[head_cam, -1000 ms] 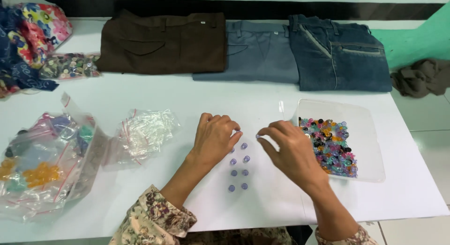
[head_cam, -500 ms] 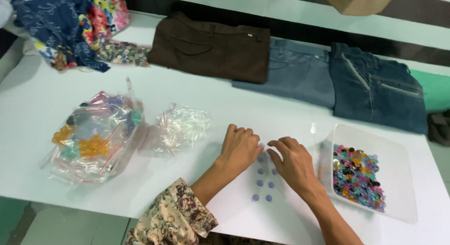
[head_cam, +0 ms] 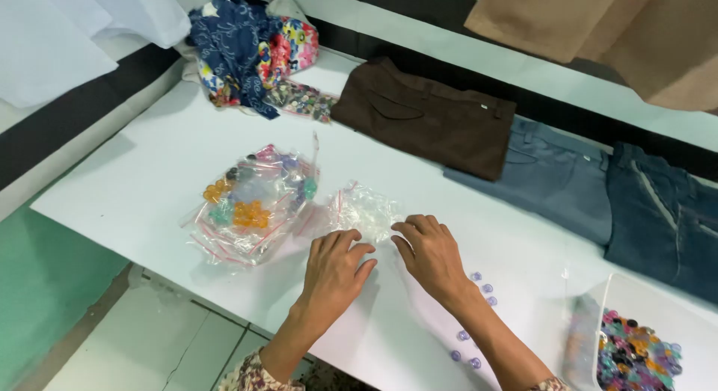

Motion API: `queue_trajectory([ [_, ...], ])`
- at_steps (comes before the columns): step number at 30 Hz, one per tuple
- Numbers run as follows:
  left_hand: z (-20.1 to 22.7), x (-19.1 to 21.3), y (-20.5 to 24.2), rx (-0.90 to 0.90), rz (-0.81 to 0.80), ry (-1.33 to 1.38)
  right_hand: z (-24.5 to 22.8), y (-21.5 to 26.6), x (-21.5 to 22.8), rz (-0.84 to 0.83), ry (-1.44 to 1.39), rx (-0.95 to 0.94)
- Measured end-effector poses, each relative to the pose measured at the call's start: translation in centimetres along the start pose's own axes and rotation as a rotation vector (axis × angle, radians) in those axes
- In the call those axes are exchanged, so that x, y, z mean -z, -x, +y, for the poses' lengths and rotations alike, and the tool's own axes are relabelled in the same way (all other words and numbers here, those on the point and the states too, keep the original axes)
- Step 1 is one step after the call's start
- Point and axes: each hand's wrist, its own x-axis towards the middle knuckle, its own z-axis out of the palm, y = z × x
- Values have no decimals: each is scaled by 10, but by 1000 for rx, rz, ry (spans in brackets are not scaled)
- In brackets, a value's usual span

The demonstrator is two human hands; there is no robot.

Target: Sorting small light blue buttons from a container and placing them into a small plastic bag

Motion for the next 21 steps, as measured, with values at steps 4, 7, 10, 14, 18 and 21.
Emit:
queue_trajectory([
  [4, -11, 16, 12, 12, 46, -8, -17, -33, -17, -41, -41, 37],
  [7, -19, 20, 21, 93, 71, 31, -32, -44, -28, -26, -96, 113],
  [10, -28, 16, 27, 156, 21, -10, -39, -50, -40, -71, 28, 188],
  [14, -33, 11, 28, 184, -35, 41, -33, -57, -60, -43, 75, 283],
  [18, -25, 19, 29, 181, 82, 172, -31, -55, -53, 95, -40, 299],
  [21, -3, 48, 22, 235, 132, 458, -33, -49, -27, 168, -102, 259],
])
